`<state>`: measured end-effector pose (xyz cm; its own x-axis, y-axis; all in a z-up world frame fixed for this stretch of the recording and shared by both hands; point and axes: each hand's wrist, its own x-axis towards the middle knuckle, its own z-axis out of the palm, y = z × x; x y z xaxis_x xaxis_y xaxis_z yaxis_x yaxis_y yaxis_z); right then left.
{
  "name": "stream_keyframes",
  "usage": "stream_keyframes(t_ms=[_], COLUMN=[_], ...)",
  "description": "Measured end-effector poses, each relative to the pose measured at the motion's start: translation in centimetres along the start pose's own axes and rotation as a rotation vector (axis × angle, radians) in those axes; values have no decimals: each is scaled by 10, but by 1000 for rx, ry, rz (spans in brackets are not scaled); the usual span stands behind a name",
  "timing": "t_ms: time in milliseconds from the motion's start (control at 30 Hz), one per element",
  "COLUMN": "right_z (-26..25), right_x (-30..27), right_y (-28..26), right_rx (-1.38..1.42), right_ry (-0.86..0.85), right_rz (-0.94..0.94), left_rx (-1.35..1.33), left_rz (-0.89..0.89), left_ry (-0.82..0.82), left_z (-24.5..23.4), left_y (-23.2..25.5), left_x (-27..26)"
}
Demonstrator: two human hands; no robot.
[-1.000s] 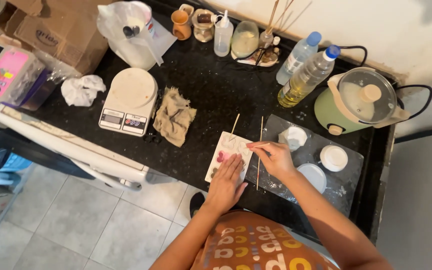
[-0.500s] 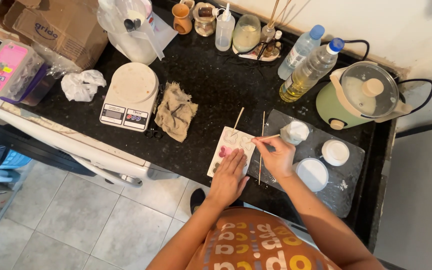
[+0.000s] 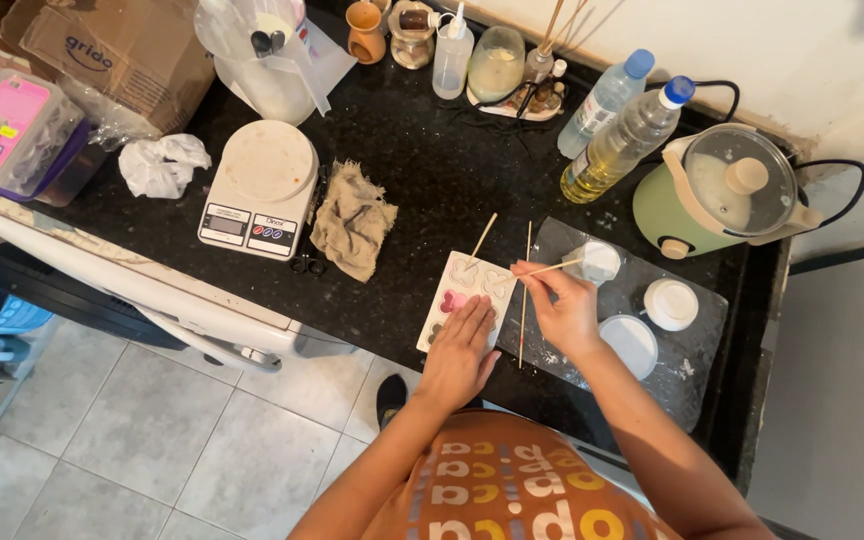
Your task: Preparing candle components by poking holes in wax discs and inspecting molds on a workbench.
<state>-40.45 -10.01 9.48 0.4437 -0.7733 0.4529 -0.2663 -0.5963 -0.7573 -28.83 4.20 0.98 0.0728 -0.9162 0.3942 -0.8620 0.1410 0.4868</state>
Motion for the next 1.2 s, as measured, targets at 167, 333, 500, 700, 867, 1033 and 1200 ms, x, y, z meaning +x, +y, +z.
stream_keyframes(t_ms=[167, 333, 500, 700, 867, 1033, 1200], right_z=[-3, -19, -42, 4, 19, 45, 55], right_x=[2, 16, 16, -3, 23, 51, 46], right_y=[7, -10, -17, 67, 21, -5, 12], right_rx=[29, 38, -294, -863, -214, 206, 158], right_ry=[67, 96, 29, -449, -302, -408, -312], right_rz=[56, 108, 82, 437, 138, 34, 26], left_rx=[1, -1, -2, -72, -28, 15, -25], left_rz=[8, 6, 5, 0, -91, -140, -154], left_ry=[14, 19, 14, 25, 96, 20, 32], left_z=[2, 4, 3, -17, -36, -31, -17], left_y=[-1, -1, -1, 5, -10, -21, -26], left_x=[-1, -3, -3, 2, 6, 4, -3])
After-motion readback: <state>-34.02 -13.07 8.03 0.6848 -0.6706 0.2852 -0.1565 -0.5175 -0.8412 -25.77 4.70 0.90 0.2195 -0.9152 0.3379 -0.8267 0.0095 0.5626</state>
